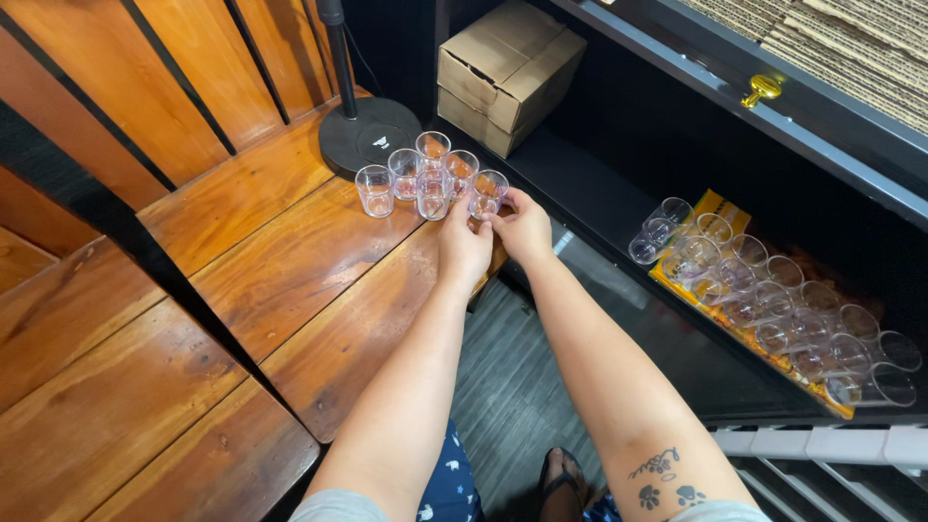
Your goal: The person takes clear plastic glasses from a wooden table and places them into a black cabinet. They handle the glasses one by one, arranging them in rows on the cabinet shelf.
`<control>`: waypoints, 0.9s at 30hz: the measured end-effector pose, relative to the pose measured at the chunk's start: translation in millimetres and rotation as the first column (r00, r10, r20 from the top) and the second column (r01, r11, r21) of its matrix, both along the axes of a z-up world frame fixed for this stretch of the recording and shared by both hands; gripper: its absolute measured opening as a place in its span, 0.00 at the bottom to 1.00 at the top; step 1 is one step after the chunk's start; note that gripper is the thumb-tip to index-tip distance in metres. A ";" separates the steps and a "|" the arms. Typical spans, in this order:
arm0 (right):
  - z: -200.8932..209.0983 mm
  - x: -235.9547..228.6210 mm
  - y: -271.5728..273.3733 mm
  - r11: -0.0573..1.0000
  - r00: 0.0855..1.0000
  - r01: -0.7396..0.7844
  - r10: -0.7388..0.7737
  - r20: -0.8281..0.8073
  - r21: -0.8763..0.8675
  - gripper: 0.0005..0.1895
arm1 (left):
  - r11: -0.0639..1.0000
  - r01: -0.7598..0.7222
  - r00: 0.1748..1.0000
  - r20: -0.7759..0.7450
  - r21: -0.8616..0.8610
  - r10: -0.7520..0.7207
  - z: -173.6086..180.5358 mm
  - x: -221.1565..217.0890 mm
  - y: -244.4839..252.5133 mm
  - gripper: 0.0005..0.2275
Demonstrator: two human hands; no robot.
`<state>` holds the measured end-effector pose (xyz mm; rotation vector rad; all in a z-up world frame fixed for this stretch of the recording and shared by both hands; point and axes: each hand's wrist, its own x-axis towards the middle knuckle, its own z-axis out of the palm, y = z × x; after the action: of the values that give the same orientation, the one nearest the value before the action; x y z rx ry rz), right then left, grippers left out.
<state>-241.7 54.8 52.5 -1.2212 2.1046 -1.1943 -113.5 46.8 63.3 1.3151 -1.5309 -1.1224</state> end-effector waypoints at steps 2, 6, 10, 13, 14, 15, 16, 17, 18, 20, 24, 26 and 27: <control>-11.3 -5.7 -5.0 1.000 1.000 0.000 0.000 0.013 -0.012 0.31 | 1.000 0.000 1.000 -0.009 -0.001 0.000 -2.1 0.1 2.6 0.28; 0.1 4.0 11.5 0.997 0.993 0.025 -0.016 0.121 -0.074 0.29 | 1.000 0.003 1.000 -0.013 0.004 -0.003 -4.7 -3.9 7.5 0.27; 26.0 11.2 46.3 0.986 0.992 0.053 -0.034 0.118 -0.159 0.29 | 0.996 0.009 0.999 -0.038 -0.093 -0.012 13.2 -1.1 30.4 0.26; 47.5 10.4 79.3 0.976 0.996 0.069 -0.056 0.065 -0.207 0.28 | 0.988 0.027 0.999 -0.026 -0.149 -0.031 33.1 0.9 55.3 0.24; 54.9 8.4 91.3 0.969 0.996 0.085 -0.072 0.060 -0.233 0.28 | 0.981 0.045 0.997 -0.057 -0.188 -0.056 34.8 -0.9 60.9 0.24; 62.5 6.1 103.8 0.961 0.995 0.100 -0.089 0.056 -0.258 0.27 | 0.972 0.061 0.993 -0.087 -0.227 -0.082 36.8 -3.0 66.9 0.23; 73.6 5.6 118.3 0.957 0.993 0.115 -0.105 0.054 -0.265 0.27 | 0.969 0.076 0.991 -0.089 -0.234 -0.099 45.8 -2.5 78.3 0.23; 84.6 4.9 133.4 0.950 0.990 0.131 -0.108 0.095 -0.282 0.27 | 0.965 0.095 0.988 -0.098 -0.246 -0.123 54.9 -2.2 90.1 0.22; 95.1 3.7 150.0 0.943 0.984 0.149 -0.113 0.136 -0.297 0.28 | 0.959 0.117 0.983 -0.107 -0.256 -0.149 63.4 -2.7 103.1 0.21; 112.1 -2.0 177.9 0.927 0.977 0.174 -0.121 0.173 -0.332 0.28 | 0.938 0.150 0.975 -0.110 -0.313 -0.192 82.6 -9.5 126.4 0.21; 152.0 -19.8 231.7 0.890 0.968 0.220 -0.150 0.200 -0.400 0.30 | 0.881 0.180 0.954 -0.140 -0.438 -0.265 125.8 -26.8 178.0 0.21; 174.0 -31.7 257.4 0.865 0.970 0.237 -0.186 0.155 -0.442 0.30 | 0.850 0.189 0.940 -0.160 -0.492 -0.301 146.6 -41.0 200.1 0.22; 184.5 -37.7 270.1 0.846 0.972 0.234 -0.205 0.113 -0.478 0.30 | 0.823 0.178 0.932 -0.176 -0.539 -0.317 156.5 -48.0 211.2 0.22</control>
<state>-279.4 324.9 237.0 -1.1380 2.0006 -1.9352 -161.4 258.0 219.7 0.5878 -1.6808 -0.9006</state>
